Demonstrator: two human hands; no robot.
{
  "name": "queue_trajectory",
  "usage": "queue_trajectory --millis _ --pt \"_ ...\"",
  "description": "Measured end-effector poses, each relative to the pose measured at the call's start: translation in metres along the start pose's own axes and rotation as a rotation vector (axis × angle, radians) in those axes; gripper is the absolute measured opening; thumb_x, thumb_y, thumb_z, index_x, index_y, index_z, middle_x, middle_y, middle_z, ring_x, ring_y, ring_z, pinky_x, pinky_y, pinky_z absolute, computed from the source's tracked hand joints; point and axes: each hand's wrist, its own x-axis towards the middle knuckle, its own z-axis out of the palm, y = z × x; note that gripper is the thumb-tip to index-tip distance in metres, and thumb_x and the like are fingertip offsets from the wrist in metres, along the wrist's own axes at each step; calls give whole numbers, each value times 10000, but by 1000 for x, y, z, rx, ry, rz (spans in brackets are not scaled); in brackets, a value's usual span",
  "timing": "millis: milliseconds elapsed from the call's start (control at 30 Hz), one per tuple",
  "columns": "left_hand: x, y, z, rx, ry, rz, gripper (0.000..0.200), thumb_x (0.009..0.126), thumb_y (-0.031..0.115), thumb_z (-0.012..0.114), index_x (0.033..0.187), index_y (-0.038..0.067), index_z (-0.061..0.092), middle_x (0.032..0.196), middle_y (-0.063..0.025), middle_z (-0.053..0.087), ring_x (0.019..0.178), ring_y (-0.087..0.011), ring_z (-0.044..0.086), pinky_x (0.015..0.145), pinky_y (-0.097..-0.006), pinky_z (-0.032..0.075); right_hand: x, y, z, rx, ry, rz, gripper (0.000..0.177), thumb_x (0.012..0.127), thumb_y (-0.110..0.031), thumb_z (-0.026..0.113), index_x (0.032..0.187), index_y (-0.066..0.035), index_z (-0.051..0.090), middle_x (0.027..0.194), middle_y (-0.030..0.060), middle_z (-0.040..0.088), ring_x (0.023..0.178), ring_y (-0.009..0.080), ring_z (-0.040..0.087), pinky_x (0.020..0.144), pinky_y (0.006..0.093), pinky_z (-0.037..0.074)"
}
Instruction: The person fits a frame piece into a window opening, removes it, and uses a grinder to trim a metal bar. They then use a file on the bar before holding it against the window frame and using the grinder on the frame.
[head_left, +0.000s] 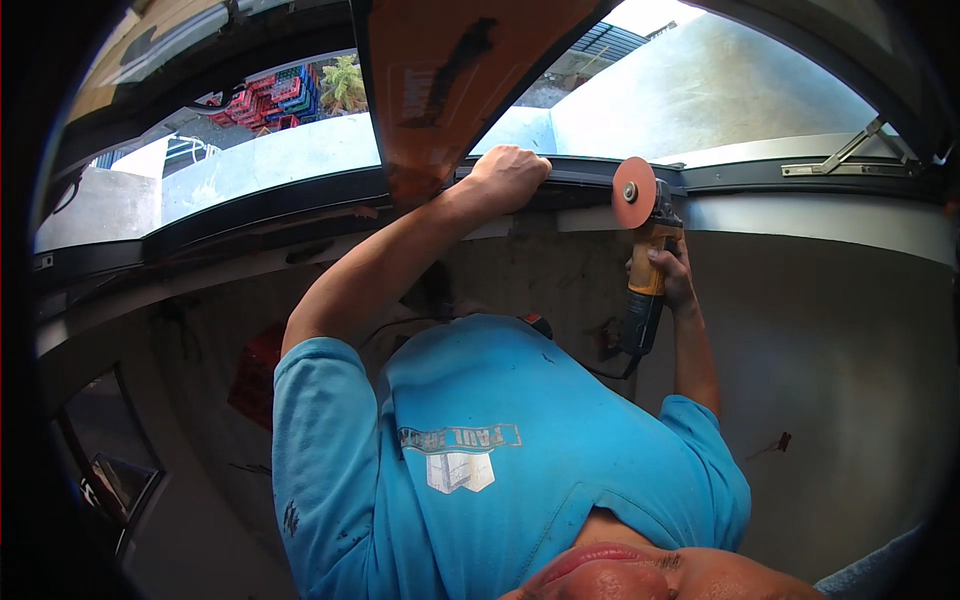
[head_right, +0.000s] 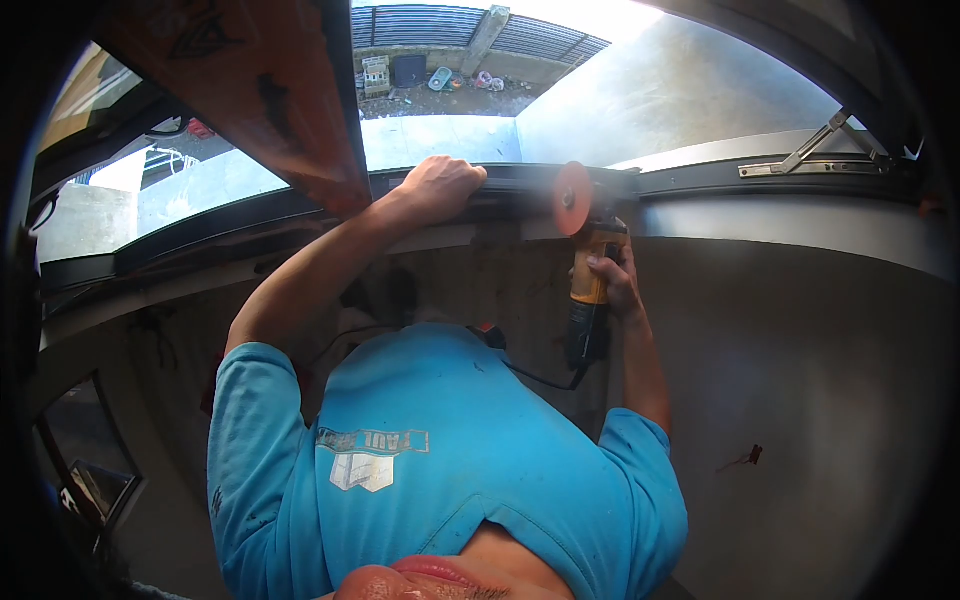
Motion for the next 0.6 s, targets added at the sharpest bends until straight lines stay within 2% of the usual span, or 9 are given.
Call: queue_trajectory --millis 300,400,500,567,600 --pt "0 -1 -3 -11 -10 0 115 842 66 598 914 5 664 882 -202 711 874 -366 711 791 -478 546 3 4 -7 -28 -55 44 526 823 -125 622 1308 -35 439 994 138 620 792 251 696 700 381 605" --pt "1 1 -6 -8 -32 -6 115 850 68 600 925 8 664 879 -203 710 875 -365 713 793 -474 547 1 7 -8 -25 -1 33 542 822 -129 631 1318 -28 439 1014 148 623 803 254 700 694 382 607" --pt "-2 -3 -1 23 -6 0 112 861 56 594 938 10 661 874 -209 708 877 -364 715 784 -468 550 -3 8 -7 15 -21 10 547 829 -129 621 1331 -14 434 1029 164 622 803 274 702 687 385 608" --pt "-5 -3 0 31 9 0 111 865 46 588 942 7 657 883 -212 709 879 -366 715 781 -464 554 -9 2 -4 136 -73 -116 576 842 -193 603 1351 10 423 1068 191 611 837 305 700 724 403 608" --pt "-5 -2 1 38 19 11 110 868 35 582 945 4 654 893 -216 709 881 -367 716 778 -460 558 -11 -2 -4 138 -75 -115 576 842 -193 603 1351 10 423 1068 191 611 837 305 700 724 403 608"
